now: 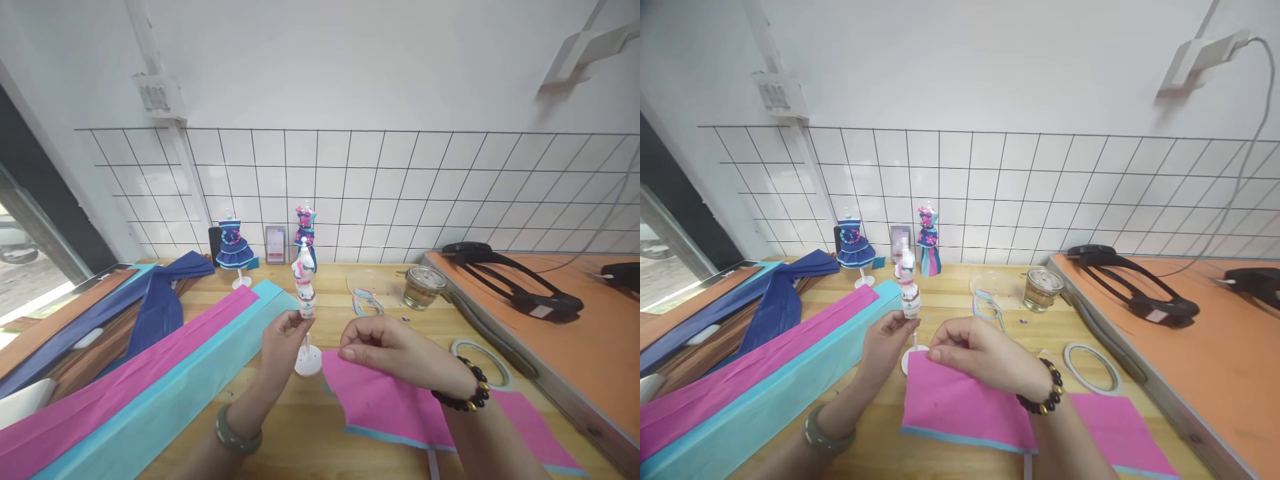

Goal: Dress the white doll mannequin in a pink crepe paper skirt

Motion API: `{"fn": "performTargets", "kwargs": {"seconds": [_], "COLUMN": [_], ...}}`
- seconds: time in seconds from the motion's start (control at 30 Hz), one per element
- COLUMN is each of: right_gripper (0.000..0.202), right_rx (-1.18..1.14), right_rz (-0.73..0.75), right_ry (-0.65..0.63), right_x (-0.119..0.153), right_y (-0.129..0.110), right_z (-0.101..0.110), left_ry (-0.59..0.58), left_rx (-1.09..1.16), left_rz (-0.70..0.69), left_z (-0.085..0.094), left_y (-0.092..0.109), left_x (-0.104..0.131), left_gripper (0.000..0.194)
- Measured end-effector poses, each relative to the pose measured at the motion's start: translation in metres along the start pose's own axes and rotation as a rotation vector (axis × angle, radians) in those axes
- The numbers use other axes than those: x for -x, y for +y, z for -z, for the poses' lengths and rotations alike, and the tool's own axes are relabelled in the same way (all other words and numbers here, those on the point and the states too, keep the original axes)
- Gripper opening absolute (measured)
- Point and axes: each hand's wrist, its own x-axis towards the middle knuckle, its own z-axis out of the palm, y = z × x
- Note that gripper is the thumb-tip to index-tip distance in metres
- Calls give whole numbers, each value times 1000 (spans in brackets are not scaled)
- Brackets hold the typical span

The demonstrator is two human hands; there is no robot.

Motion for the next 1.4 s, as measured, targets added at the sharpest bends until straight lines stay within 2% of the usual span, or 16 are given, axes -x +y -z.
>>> {"fn": "performTargets", "kwargs": {"seconds": [0.23,0.4,0.57,0.67,0.77,0.83,0.9,1.0,1.1,1.27,1.4], "right_gripper": [28,27,30,29,26,23,21,20,22,22,20], "right_rx": [-84,-66,0,11,28,68,113,182,227,190,68], "right_rz": [29,46,29,20,9,13,37,68,73,73,40], "right_ry": [172,231,296,319,334,355,380,434,479,499,456], "right_x": [2,-1,-4,-5,-7,-8,-9,-10,-11,-13,-15], "right_y": [-1,1,3,3,2,1,0,-1,0,-1,0], "right_z": [1,0,-2,-4,-6,-8,-10,-10,-10,-11,-12], "left_ry": [-244,-378,-392,-396,-385,-404,-449,-543,-602,-577,-582], "left_rx": [280,438,501,514,528,533,528,499,479,447,432], "left_rz": [-55,65,193,244,203,203,239,233,199,212,196], "left_z": [-12,-15,-13,-10,-4,0,3,7,9,7,5], "left_y": [32,40,48,54,58,60,64,70,71,64,64], "left_x": [-3,3,7,7,5,4,3,4,4,3,3], "left_gripper": [18,21,26,22,18,25,31,29,45,47,45]}}
